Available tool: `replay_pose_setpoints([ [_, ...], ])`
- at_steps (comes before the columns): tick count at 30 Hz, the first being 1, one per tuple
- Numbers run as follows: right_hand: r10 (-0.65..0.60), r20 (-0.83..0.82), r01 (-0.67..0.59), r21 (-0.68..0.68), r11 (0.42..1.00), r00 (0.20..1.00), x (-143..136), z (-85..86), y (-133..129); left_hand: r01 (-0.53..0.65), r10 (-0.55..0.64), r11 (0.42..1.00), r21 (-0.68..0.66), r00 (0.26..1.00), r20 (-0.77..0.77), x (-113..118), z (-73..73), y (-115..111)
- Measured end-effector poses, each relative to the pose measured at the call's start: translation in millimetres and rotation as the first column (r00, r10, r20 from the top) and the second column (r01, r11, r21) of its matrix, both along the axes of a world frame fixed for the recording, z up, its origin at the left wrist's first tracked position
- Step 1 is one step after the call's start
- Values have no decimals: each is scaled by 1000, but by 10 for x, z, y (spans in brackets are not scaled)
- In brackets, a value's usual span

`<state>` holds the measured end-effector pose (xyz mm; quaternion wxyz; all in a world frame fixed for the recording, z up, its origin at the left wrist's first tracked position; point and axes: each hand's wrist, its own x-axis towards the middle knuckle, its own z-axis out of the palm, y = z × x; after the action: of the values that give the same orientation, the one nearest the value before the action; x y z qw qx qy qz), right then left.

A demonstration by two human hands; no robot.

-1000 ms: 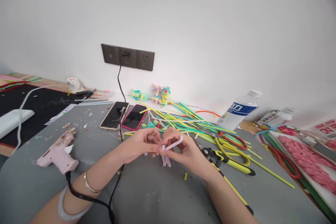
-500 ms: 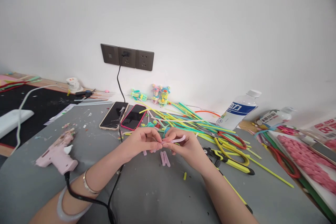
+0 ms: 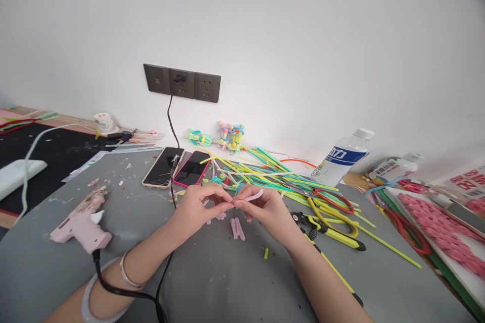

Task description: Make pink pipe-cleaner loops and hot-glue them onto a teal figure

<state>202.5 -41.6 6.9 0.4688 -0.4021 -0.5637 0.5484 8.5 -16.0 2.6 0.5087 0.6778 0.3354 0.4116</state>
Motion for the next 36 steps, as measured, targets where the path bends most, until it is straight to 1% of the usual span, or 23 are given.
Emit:
replay_pose_setpoints([
  [2,75,5,-75,-1,997,997,41,41,-3,53,-48,994,-98,997,53,-14,-4,10],
  [4,159,4,-159,-11,987,987,80,80,-7,128,-109,971,-200,988,106,-28,-11,24],
  [7,226,-72,-229,-39,973,972,106,99,-13,187,-150,938,-293,978,145,-41,-27,46],
  [9,239,-119,-246,-53,968,964,99,87,-14,209,-161,924,-320,972,169,-44,-36,57],
  [11,252,-131,-261,-61,963,959,86,72,-15,247,-189,912,-327,962,198,-48,-40,63],
  [14,291,-131,-303,-85,949,948,73,63,-22,322,-264,887,-331,941,210,-61,-34,64],
  [17,344,-150,-365,-143,920,927,73,64,-34,411,-355,844,-345,910,216,-69,-18,53],
  [19,363,-157,-387,-171,906,918,78,66,-41,455,-393,817,-355,889,236,-61,-5,38],
  [21,372,-143,-393,-170,904,917,83,71,-46,465,-389,799,-381,883,263,-43,1,22],
  [25,375,-107,-387,-129,913,921,77,89,-55,420,-294,773,-476,901,318,-9,-23,12],
  [29,294,-47,-297,-86,951,955,46,99,-58,356,-214,781,-513,925,315,-1,-37,21],
  [33,227,5,-227,-52,973,974,16,102,-63,327,-191,782,-531,936,295,6,-13,29],
  [36,195,57,-195,0,981,979,0,97,-64,307,-168,782,-542,942,292,8,-26,34],
])
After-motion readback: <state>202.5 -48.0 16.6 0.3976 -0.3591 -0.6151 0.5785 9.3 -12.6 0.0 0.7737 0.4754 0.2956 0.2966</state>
